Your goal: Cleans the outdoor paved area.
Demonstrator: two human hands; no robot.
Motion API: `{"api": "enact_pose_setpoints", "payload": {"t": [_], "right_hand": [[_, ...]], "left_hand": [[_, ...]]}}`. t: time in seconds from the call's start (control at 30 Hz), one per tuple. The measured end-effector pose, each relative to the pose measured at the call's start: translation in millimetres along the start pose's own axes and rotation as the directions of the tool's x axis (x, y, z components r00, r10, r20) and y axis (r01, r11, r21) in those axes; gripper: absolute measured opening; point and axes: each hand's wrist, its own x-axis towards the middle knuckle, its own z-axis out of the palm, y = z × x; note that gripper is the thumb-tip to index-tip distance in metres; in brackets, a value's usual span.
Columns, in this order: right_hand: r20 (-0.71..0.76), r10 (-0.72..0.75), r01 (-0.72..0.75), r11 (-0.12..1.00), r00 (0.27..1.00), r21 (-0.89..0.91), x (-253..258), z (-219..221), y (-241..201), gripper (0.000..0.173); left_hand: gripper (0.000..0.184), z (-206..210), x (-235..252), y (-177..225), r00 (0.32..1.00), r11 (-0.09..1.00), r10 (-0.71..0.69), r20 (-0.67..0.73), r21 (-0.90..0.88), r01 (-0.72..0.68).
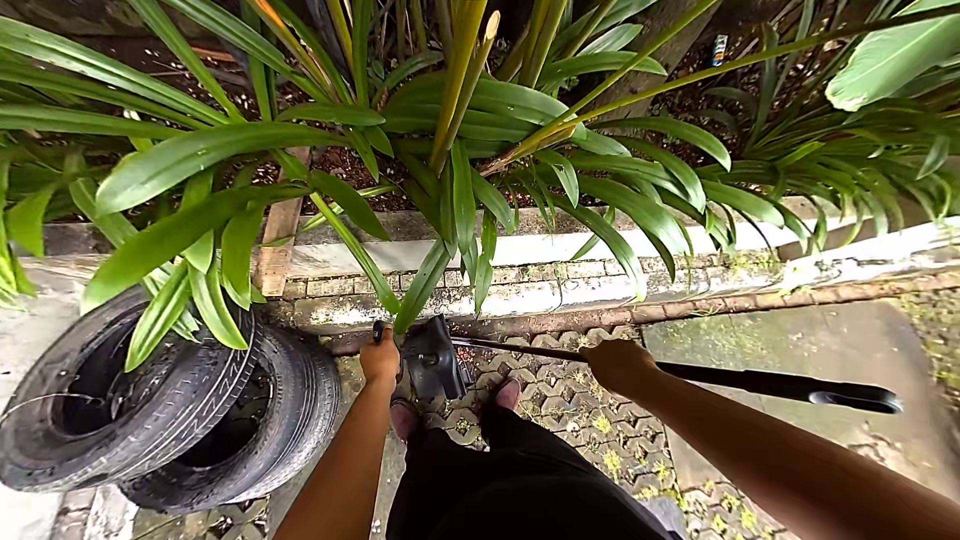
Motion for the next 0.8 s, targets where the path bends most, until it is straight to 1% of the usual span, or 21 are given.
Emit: {"api": "enact_pose_setpoints", "payload": {"t": [0.03,0.07,0.13,0.17,0.2,0.23,0.27,0.33,0.37,0.4,0.43,0.47,0.5,0.57,0.6,0.63,0.67,0.7,0.73,0.8], "right_hand": [[-0.032,0.026,-0.025,1.0,0.999,0.019,5,3,-2,0.028],[-0.051,0.062,-0.059,0.996,0.997,0.063,14,11,-13,0.028],[-0.03,0.133,-0.128,0.982,0.991,0.142,35,33,-56,0.029],[0.009,0.123,-0.123,0.981,0.992,0.151,37,39,-78,0.03],[0.059,0.09,-0.097,0.985,0.994,0.141,31,36,-94,0.031],[0.105,0.056,-0.069,0.989,0.993,0.127,21,29,-99,0.03],[0.141,0.019,-0.037,0.991,0.99,0.125,8,20,-89,0.03],[0.133,-0.036,0.022,0.994,0.99,0.105,0,8,-37,0.032],[0.089,-0.036,0.03,0.997,0.995,0.065,3,9,-8,0.035],[0.039,-0.007,0.006,0.999,0.999,0.032,8,11,15,0.039],[0.008,0.041,-0.041,0.999,0.999,0.016,12,13,24,0.043],[-0.002,0.09,-0.09,0.995,0.996,0.031,16,18,20,0.042],[0.001,0.132,-0.131,0.988,0.991,0.079,21,27,6,0.039],[0.044,0.181,-0.186,0.97,0.982,0.154,38,49,-40,0.031],[0.071,0.157,-0.167,0.974,0.985,0.155,40,54,-60,0.03],[0.105,0.119,-0.133,0.982,0.987,0.136,35,49,-72,0.031],[0.133,0.079,-0.095,0.988,0.988,0.121,24,41,-74,0.034],[0.146,0.035,-0.053,0.991,0.989,0.119,12,34,-62,0.037],[0.133,0.004,-0.018,0.994,0.991,0.105,2,30,-39,0.039],[0.08,0.011,-0.015,0.998,0.997,0.055,-3,25,12,0.043]], "left_hand": [[0.051,0,0,1,1.0,1.0,0.0,0.006,-0.01,0.0],[0.051,1,1,2,1.0,1.0,0.001,0.007,-0.019,-0.001],[0.05,3,4,2,1.0,0.999,0.008,0.0,-0.034,-0.008],[0.049,3,4,1,1.0,0.999,0.005,-0.002,-0.04,-0.005],[0.05,3,5,2,1.0,0.999,0.005,-0.005,-0.045,-0.005],[0.05,3,6,3,1.0,0.999,0.007,-0.006,-0.046,-0.007],[0.05,3,5,2,1.0,0.999,0.009,-0.007,-0.037,-0.009],[0.049,4,6,3,1.0,1.0,0.012,0.002,-0.02,-0.012],[0.049,5,7,4,1.0,1.0,0.014,0.002,-0.013,-0.014],[0.05,6,8,7,1.0,1.0,0.015,-0.002,-0.011,-0.015],[0.05,6,9,9,1.0,1.0,0.012,-0.003,-0.015,-0.012],[0.05,7,8,8,1.0,1.0,0.006,-0.004,-0.019,-0.006],[0.05,7,9,8,1.0,1.0,0.005,-0.007,-0.015,-0.005],[0.05,9,9,9,1.0,1.0,0.013,-0.008,0.002,-0.013],[0.051,10,10,9,1.0,1.0,0.021,-0.011,0.014,-0.021],[0.051,9,12,11,0.999,0.999,0.027,-0.017,0.02,-0.027],[0.051,8,14,12,0.999,0.999,0.03,-0.023,0.026,-0.029],[0.051,6,14,12,0.999,0.999,0.028,-0.023,0.032,-0.027],[0.051,5,14,10,0.999,0.999,0.023,-0.022,0.034,-0.022],[0.05,6,15,11,1.0,1.0,0.019,-0.011,0.024,-0.018]]}}
